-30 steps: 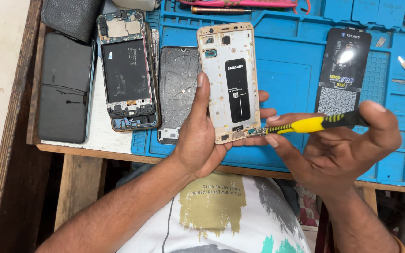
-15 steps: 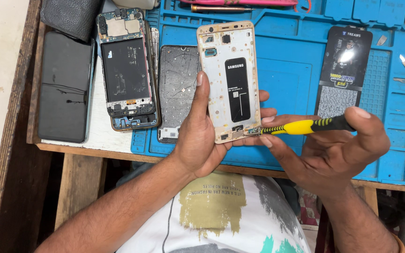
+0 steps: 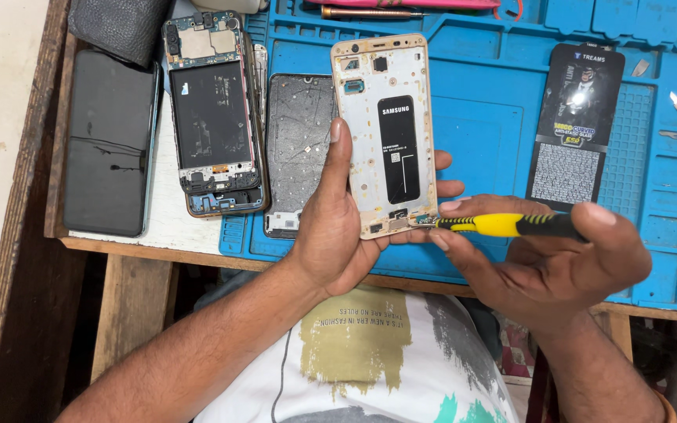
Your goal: The person holds a disassembled Samsung smartphone and uses a screwdriver to remove screws from the back of the device. They rotate the phone to access different screw locations and continue unscrewing throughout the clip.
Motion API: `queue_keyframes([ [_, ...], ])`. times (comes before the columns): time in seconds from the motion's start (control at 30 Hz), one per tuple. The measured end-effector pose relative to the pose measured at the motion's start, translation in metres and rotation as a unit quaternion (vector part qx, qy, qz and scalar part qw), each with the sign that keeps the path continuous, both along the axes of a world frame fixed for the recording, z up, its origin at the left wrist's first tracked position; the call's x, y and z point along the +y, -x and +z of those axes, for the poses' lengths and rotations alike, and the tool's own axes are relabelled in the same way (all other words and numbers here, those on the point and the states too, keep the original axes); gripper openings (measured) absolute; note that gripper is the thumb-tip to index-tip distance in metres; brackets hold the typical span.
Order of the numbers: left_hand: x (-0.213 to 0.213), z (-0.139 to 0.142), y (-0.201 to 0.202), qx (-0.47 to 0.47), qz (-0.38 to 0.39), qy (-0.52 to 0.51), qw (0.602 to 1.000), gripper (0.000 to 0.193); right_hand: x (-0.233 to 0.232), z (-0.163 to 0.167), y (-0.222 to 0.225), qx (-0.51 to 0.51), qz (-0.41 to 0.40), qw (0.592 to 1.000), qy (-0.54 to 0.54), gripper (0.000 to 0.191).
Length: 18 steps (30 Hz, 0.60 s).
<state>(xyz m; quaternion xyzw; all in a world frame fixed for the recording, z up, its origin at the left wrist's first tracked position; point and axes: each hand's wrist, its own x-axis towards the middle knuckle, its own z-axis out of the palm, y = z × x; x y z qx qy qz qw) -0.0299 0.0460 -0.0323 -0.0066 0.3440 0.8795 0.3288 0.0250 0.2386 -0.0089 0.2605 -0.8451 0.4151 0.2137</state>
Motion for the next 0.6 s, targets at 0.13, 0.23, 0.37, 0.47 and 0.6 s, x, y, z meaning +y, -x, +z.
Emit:
queue_keyframes([
  [0.13, 0.000, 0.000, 0.000, 0.000, 0.000, 0.003, 1.000, 0.091, -0.001, 0.001, 0.002, 0.021, -0.032, 0.999, -0.038, 0.082],
  [0.23, 0.001, 0.000, 0.001, 0.000, -0.003, 0.004, 1.000, 0.091, 0.001, 0.004, 0.005, -0.008, 0.011, 1.000, -0.010, 0.083],
  [0.37, 0.002, 0.000, 0.000, -0.001, 0.000, 0.005, 1.000, 0.089, 0.004, 0.009, 0.009, -0.015, 0.054, 0.998, 0.002, 0.082],
  [0.47, 0.002, 0.000, 0.000, -0.001, 0.002, 0.002, 1.000, 0.089, 0.003, 0.010, 0.009, -0.021, 0.067, 0.997, 0.016, 0.082],
  [0.6, 0.002, -0.001, 0.000, 0.014, 0.000, 0.015, 1.000, 0.089, 0.001, 0.011, 0.008, 0.004, 0.026, 1.000, -0.008, 0.087],
])
